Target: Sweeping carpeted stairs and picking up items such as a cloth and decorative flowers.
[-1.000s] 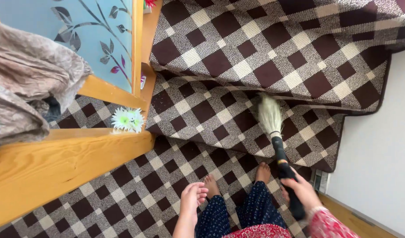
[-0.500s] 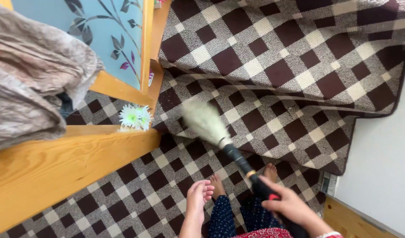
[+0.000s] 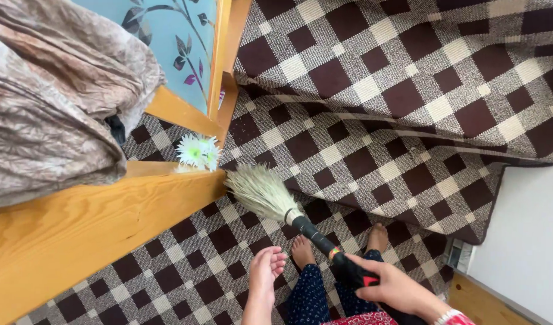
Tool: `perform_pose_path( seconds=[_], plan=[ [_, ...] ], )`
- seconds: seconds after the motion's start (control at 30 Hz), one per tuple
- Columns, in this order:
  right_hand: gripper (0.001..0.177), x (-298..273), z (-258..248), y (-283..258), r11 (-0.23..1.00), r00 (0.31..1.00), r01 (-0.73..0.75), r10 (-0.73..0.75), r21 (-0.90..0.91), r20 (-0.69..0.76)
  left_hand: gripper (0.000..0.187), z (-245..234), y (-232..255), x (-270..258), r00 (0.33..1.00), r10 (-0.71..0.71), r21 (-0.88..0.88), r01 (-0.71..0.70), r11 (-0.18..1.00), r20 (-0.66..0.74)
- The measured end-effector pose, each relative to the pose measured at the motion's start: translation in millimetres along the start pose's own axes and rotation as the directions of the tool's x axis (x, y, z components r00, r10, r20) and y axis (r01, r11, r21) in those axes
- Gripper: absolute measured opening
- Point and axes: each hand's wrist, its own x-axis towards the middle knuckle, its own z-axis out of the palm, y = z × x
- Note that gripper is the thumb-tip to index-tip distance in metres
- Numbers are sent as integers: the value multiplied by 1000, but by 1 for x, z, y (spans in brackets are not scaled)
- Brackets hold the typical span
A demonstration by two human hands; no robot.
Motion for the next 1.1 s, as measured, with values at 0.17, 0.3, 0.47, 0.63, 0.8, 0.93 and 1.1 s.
perform_pose_path(
  seconds=[0.17, 0.3, 0.47, 0.63, 0.8, 0.93, 1.1],
  plan=[
    [88, 15, -13, -69, 860, 956, -36, -119, -509, -269, 31, -5, 7, -5, 997, 27, 39, -24, 999, -68],
    [88, 97, -31, -114, 859, 925, -2, -193, -511, -328, 32, -9, 5, -3, 996, 14, 33, -11, 999, -90],
    [89, 139, -43, -122, 718, 975, 82, -202, -691, -93, 32, -14, 5, -2, 994, -12, -3, 12, 1000, -113],
    [91, 58, -85, -148, 727, 991, 118, -125, -677, 39, 33, -20, 4, 0, 996, -24, -36, 21, 999, -86],
    [88, 86, -96, -157, 765, 988, -59, -46, -642, -145, 32, -24, -1, 5, 997, -27, -68, 22, 997, -75],
    [85, 155, -88, -121, 846, 962, 22, -162, -532, -219, 31, -20, 3, 6, 996, -13, -67, 7, 998, -85],
    [84, 76, -66, -137, 829, 995, 29, 29, -559, 94, 31, -16, -4, 8, 999, -14, -112, 9, 994, -43]
  ],
)
